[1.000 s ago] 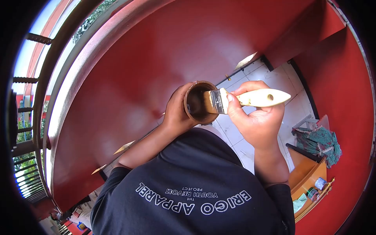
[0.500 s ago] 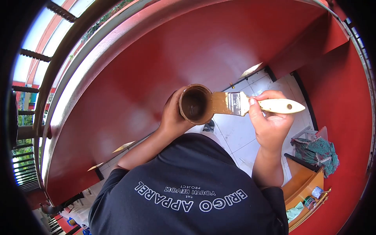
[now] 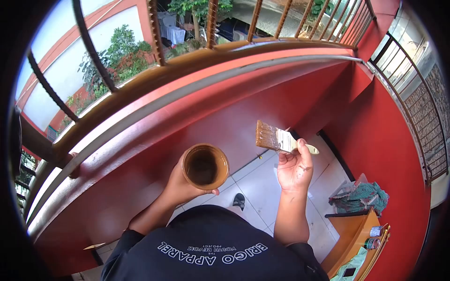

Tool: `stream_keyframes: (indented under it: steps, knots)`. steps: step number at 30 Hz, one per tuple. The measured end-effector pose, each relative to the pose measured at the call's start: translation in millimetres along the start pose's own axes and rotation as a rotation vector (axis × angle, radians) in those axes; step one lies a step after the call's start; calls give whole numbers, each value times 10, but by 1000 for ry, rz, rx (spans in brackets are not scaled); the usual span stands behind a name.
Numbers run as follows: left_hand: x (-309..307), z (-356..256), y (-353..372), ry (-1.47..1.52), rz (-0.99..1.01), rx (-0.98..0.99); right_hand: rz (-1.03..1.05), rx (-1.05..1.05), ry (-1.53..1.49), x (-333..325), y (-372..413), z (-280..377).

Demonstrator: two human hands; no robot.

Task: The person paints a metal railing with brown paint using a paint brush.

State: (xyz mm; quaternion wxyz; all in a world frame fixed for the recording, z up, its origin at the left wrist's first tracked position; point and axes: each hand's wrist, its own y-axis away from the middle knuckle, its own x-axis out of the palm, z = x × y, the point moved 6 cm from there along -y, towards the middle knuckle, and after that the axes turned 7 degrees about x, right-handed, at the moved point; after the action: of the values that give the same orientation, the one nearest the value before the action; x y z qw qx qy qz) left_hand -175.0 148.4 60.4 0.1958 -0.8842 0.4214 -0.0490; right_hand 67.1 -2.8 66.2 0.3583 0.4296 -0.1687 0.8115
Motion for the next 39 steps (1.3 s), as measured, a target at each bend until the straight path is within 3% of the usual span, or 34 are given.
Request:
stream_keyframes:
  steps: [3,7,11,15,17,29,30,33,34,35,37,39]
  knots:
    - [-401,-150,143,121,115,16,90,-86,-19,654,53,-145]
    - [-806,-362,248,239,284,44,406,-276,55,1774,6,-208]
    - [-829,-243,339,358,526,30,561,-564,182,2634,-154,-148]
    - [-804,-261,319,341,538,68,587,-770,227,3151,-268,-46]
    - [-814,-258,333,318,534,74,594,-897,339,3260,-318,15]
    - [-813,-295,335,297,540,62,615,-873,313,3280,-515,498]
    - [-815,-289,337,284,541,59,657,-925,318,3346,-416,499]
    - [-813,-235,355,271,558,86,734,-1514,549,3498,-105,414]
    - [-806,-227,363,289,558,66,742,-1553,668,3480,-31,316]
    - [-803,-227,376,308,557,47,769,-1795,898,3496,170,210]
    - [-804,-229,381,306,549,48,920,-1888,1133,3443,384,-11]
    - [-805,-239,367,267,545,90,1096,-1817,1288,3308,380,-145]
